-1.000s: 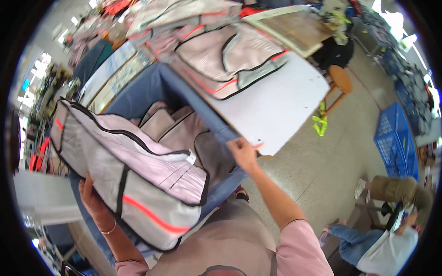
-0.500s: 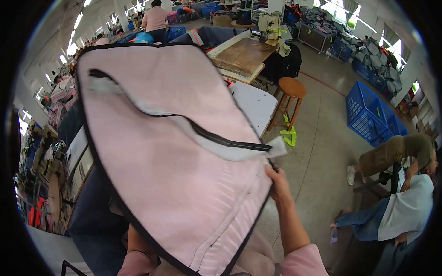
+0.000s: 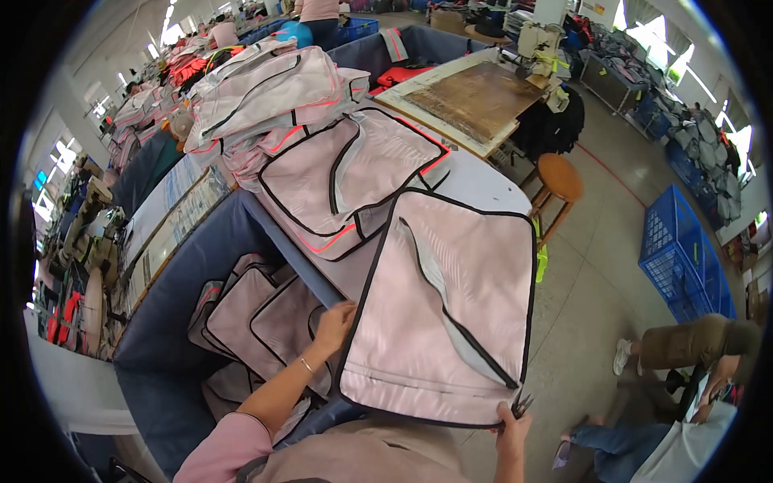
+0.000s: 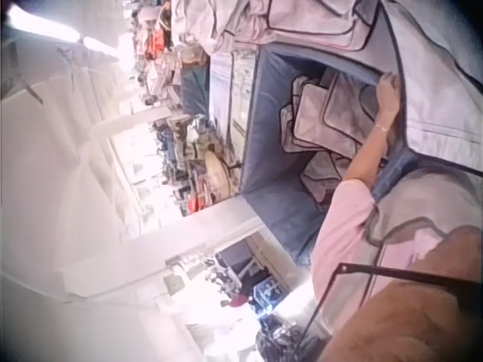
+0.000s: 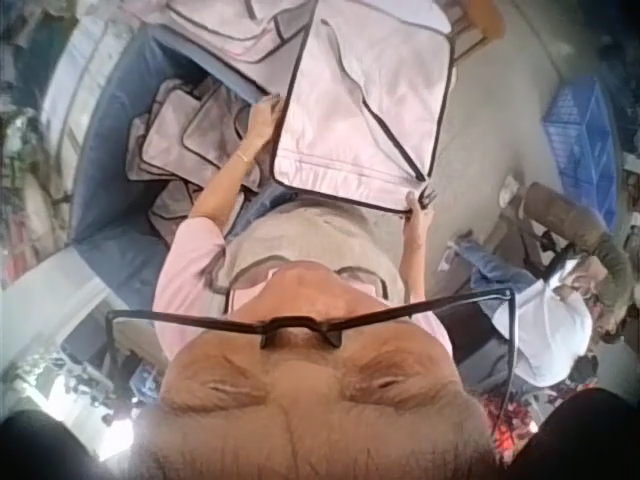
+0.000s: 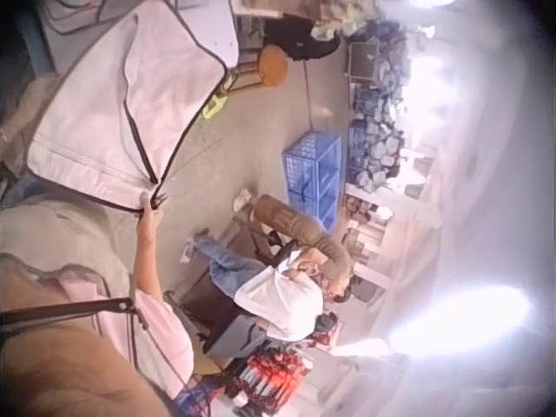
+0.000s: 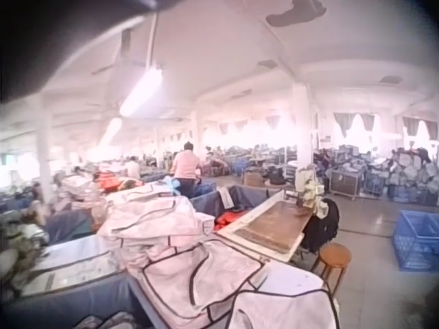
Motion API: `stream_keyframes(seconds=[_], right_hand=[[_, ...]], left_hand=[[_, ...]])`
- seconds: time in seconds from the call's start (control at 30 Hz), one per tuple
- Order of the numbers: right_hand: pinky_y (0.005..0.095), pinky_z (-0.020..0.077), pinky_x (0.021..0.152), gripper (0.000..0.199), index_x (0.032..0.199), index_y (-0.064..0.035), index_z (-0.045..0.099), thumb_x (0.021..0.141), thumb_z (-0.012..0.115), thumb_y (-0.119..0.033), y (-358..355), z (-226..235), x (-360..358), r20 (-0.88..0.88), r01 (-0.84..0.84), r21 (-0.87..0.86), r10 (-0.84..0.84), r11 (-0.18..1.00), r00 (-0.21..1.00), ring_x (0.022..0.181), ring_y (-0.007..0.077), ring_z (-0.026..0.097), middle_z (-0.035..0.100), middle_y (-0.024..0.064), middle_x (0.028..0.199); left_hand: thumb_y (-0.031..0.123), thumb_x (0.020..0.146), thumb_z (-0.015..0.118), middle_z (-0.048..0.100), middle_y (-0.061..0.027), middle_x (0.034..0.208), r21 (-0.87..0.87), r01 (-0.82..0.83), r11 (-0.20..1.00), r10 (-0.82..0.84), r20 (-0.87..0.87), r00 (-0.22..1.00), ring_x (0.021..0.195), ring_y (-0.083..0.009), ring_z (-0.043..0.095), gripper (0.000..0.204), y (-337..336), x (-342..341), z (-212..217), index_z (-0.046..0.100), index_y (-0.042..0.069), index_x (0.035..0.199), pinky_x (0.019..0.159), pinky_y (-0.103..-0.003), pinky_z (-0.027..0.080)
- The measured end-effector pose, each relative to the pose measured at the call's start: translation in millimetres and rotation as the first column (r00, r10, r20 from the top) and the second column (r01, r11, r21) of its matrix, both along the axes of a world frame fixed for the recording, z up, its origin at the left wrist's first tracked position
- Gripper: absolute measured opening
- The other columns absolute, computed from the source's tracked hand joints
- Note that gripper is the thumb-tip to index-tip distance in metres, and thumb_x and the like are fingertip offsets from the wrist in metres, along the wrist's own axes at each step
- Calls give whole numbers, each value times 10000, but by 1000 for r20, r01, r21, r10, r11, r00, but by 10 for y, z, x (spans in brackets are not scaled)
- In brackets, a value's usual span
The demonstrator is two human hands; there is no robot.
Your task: Trimming loose threads from fabric packing cubes or travel bags using thread snips in a factory setting.
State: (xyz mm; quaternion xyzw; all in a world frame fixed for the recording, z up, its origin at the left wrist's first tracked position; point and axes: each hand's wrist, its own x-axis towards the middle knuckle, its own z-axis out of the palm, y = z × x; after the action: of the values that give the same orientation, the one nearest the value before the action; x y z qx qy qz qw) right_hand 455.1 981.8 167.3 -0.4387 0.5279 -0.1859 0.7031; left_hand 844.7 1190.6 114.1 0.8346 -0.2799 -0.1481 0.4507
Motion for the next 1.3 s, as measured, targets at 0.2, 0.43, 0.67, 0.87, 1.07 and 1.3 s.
stream_keyframes(seconds=[0.2, 0.43, 0.67, 0.87, 1.07, 1.3], right_hand=[[281, 408, 349, 170, 854, -31, 565, 730, 677, -57, -168, -759, -295, -14, 106, -80, -107, 991, 994, 486, 135, 534, 549, 4, 673], [246, 287, 469, 165, 875, -35, 622, 880, 643, -199, -198, -607, -161, -70, -25, -202, 11, 979, 998, 555, 58, 392, 506, -33, 690], [262, 319, 514, 157, 853, -3, 629, 856, 630, -160, -116, -907, -281, -191, -81, -303, 23, 950, 981, 617, 69, 418, 525, -29, 727], [284, 391, 621, 245, 890, 45, 634, 859, 637, -198, 84, -496, 44, -164, 42, -256, -86, 966, 983, 733, 106, 471, 569, 7, 806], [278, 420, 595, 170, 860, 9, 602, 782, 657, -132, 219, -579, 8, -124, 56, -249, -89, 967, 988, 689, 110, 507, 555, 0, 765], [289, 416, 656, 224, 931, 25, 628, 864, 613, -189, 315, -76, 266, -228, 10, -219, -61, 976, 972, 754, 120, 493, 562, 2, 816]], left_hand=[[165, 769, 678, 533, -141, 1253, 29, -254, 967, 158, 714, 682, 1170, -326, 482, 518, -285, 856, 606, 516, 62, 1251, 999, -421, 378], [267, 743, 706, 623, -83, 1060, 390, -260, 884, -152, 763, 628, 999, -248, 581, 579, -709, 1618, 302, 511, 117, 1267, 884, -430, 431], [335, 874, 583, 628, -133, 649, 179, -205, 962, 23, 698, 716, 577, -344, 613, 218, -1134, 1824, 592, 660, 134, 836, 517, -454, 472], [364, 894, 560, 617, -173, 662, 1, -177, 984, 135, 646, 751, 638, -368, 613, 303, -1354, 2143, 1292, 671, 87, 839, 562, -453, 467], [384, 876, 569, 579, -247, 652, -146, -267, 953, 297, 643, 706, 629, -394, 588, 435, -1278, 2625, 2392, 634, -30, 759, 592, -460, 434], [402, 840, 596, 517, -165, 536, -492, -217, 843, 435, 386, 814, 520, -250, 470, 498, -1371, 2616, 3040, 598, -75, 696, 558, -418, 384]])
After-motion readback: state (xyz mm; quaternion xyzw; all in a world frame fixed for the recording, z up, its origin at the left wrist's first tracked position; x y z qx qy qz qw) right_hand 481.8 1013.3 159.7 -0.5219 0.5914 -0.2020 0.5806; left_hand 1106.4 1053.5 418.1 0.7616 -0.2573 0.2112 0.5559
